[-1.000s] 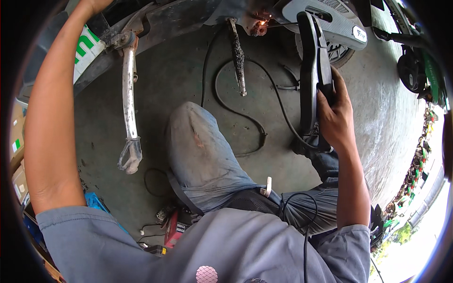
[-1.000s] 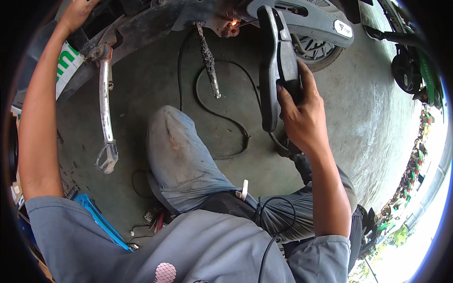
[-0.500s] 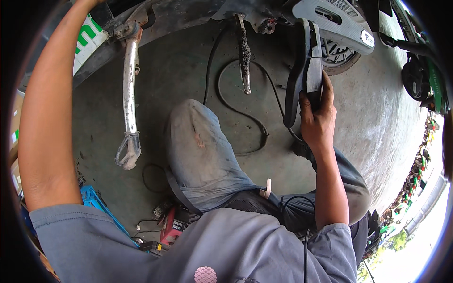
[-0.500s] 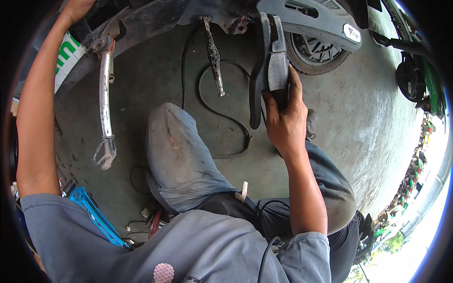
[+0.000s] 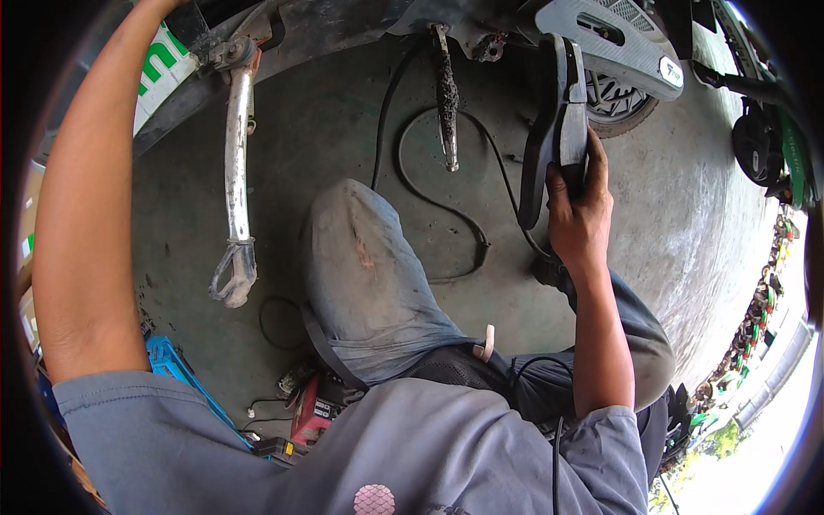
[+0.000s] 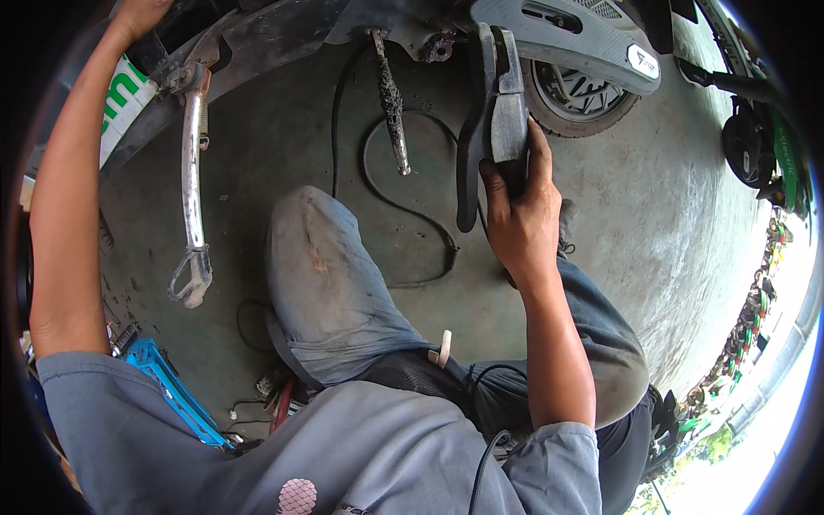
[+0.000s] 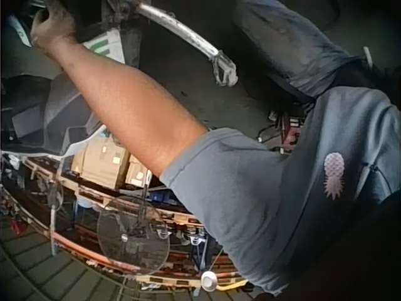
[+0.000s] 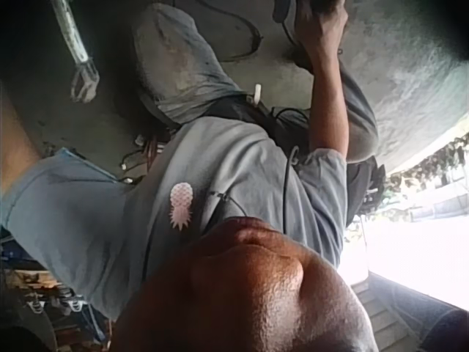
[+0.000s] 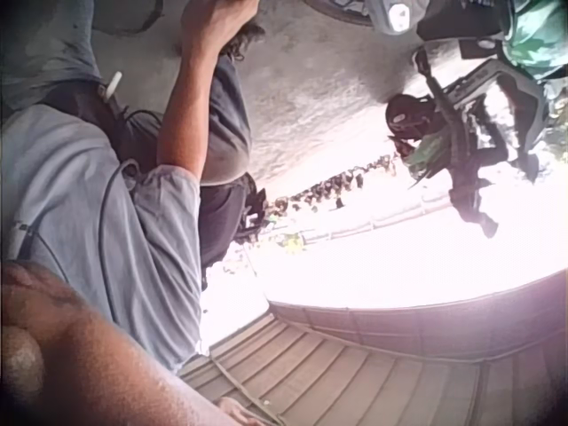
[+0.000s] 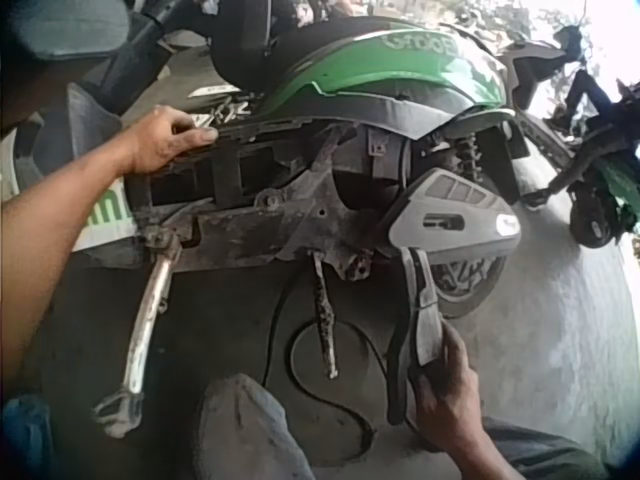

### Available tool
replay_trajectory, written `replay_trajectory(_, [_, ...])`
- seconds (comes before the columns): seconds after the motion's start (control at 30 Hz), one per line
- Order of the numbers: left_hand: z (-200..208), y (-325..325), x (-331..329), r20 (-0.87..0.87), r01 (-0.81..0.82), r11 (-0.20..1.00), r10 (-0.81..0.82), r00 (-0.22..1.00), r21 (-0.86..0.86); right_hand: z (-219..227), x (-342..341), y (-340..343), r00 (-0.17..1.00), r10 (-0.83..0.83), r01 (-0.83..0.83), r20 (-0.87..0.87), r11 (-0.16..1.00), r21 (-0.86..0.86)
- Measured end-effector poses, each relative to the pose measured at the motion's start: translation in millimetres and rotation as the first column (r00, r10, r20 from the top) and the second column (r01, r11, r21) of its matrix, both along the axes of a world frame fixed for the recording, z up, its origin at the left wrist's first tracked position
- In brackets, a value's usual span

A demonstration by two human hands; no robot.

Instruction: The person welds a metal joint on a vehicle frame using a welding electrode holder, producing sparks and bright light, then uses a hammer to strike the welded area.

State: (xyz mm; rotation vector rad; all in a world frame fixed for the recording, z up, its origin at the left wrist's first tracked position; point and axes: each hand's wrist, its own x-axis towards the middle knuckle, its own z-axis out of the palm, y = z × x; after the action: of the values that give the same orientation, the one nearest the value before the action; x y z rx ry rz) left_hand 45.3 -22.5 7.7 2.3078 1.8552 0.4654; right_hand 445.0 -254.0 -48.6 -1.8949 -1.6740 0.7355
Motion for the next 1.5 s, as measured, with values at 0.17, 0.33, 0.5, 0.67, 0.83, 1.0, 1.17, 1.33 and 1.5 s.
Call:
replay_trajectory(0.17, [4.2,-5.9,5.5,0.037,0.002,1.000,-0.002,0.999,0.006,0.9,-0.9,-0.5,1.000,-0.019,0.019,0.004,0.999,-0.030])
replay_trajectory(0.33, [-1.0,-3.1,2.0,-0.024,-0.029,0.999,0.029,0.999,-0.033,-4.3,0.2,-0.9,1.000,-0.013,0.013,0.004,0.999,-0.034])
replay_trajectory(0.5, [8.3,-16.8,15.7,0.047,-0.001,1.000,0.000,0.999,0.008,-5.2,2.9,-1.7,1.000,-0.025,0.025,0.003,0.999,-0.025])
replay_trajectory(0.67, [4.2,-2.7,-0.6,0.019,-0.022,0.999,0.022,1.000,-0.028,-19.1,12.9,-0.4,0.775,-0.284,0.184,-0.565,0.956,-0.227])
replay_trajectory(0.83, [1.5,-1.4,2.7,0.040,0.004,1.000,-0.003,0.999,-0.029,-20.2,28.6,-11.1,0.634,-0.393,0.178,-0.666,0.912,-0.369])
replay_trajectory(1.0, [0.8,-1.5,1.0,0.014,-0.011,1.000,0.011,1.000,-0.026,-1.0,29.6,-31.2,0.975,0.045,-0.059,-0.219,0.997,-0.056])
replay_trajectory(1.17, [3.6,-5.3,7.0,0.015,-0.017,1.000,0.017,1.000,-0.001,57.8,98.4,-56.2,0.969,0.216,-0.190,0.119,0.962,-0.198])
replay_trajectory(1.33, [8.0,-26.9,17.6,0.023,-0.077,0.995,0.075,0.997,0.070,66.9,156.0,-57.4,0.883,0.388,-0.231,0.265,0.850,-0.474])
replay_trajectory(1.5, [-6.5,-3.3,4.7,0.132,-0.148,0.987,0.155,0.979,-0.056,-15.1,236.9,-98.4,0.954,0.143,-0.036,0.264,0.927,-0.373])
